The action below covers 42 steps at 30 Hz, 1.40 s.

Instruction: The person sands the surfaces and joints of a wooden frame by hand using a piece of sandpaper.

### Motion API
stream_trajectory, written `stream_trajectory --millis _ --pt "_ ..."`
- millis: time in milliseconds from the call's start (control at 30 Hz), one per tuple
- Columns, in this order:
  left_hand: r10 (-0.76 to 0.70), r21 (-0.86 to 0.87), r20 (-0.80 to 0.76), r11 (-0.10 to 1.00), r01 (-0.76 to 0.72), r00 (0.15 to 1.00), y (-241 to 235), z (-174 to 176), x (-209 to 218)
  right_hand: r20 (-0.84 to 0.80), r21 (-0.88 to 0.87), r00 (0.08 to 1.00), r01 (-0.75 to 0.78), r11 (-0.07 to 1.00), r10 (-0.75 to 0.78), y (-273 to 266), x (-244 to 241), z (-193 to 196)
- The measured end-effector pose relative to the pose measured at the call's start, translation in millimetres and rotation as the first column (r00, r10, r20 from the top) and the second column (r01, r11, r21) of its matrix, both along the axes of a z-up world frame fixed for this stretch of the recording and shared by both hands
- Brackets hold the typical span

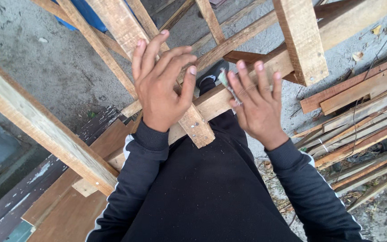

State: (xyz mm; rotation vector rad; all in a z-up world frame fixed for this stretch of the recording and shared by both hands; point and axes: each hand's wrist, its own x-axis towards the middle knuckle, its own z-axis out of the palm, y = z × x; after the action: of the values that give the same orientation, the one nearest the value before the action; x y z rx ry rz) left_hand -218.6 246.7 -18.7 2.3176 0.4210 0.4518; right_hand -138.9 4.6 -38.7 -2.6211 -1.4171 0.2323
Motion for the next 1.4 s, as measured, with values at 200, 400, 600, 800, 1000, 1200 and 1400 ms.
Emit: stream_trajectory --millis 200,400,600,800,1000,1200,1400 --pt "0.002 0.018 -0.027 1.0 -0.001 1.0 -0.6 -1.4 -3.1 -0.268 0.097 0.963 0.035 0.995 -0.008 8.6 -3.6 3.3" --pt "-0.004 0.033 -0.015 0.999 0.004 1.0 -0.8 -4.2 -2.2 -0.085 0.031 0.996 -0.037 0.999 0.039 5.7 -8.3 0.5" --pt "-0.001 0.05 -0.023 0.999 0.002 1.0 -0.3 -3.8 -1.9 -0.081 0.074 0.94 -0.327 0.942 0.332 8.0 -8.6 2.3" --pt "0.008 0.022 0.002 1.0 -0.008 1.0 -2.0 -4.7 -3.0 0.004 0.0 0.98 -0.201 0.98 0.201 -27.5 28.8 0.2" --pt "0.003 0.021 0.013 1.0 -0.004 1.0 0.0 -8.7 -4.7 -0.054 0.289 0.996 -0.048 0.956 0.067 -1.4 44.9 -3.6" --pt "0.001 0.002 0.041 1.0 -0.001 0.999 0.2 -11.5 -3.6 -0.279 0.151 0.875 -0.367 0.918 0.395 35.8 85.6 20.4" --pt "0.0 0.037 0.038 0.999 -0.001 0.999 -0.2 -10.2 -6.1 -0.286 -0.223 0.897 -0.405 0.887 0.338 73.9 78.5 46.1"
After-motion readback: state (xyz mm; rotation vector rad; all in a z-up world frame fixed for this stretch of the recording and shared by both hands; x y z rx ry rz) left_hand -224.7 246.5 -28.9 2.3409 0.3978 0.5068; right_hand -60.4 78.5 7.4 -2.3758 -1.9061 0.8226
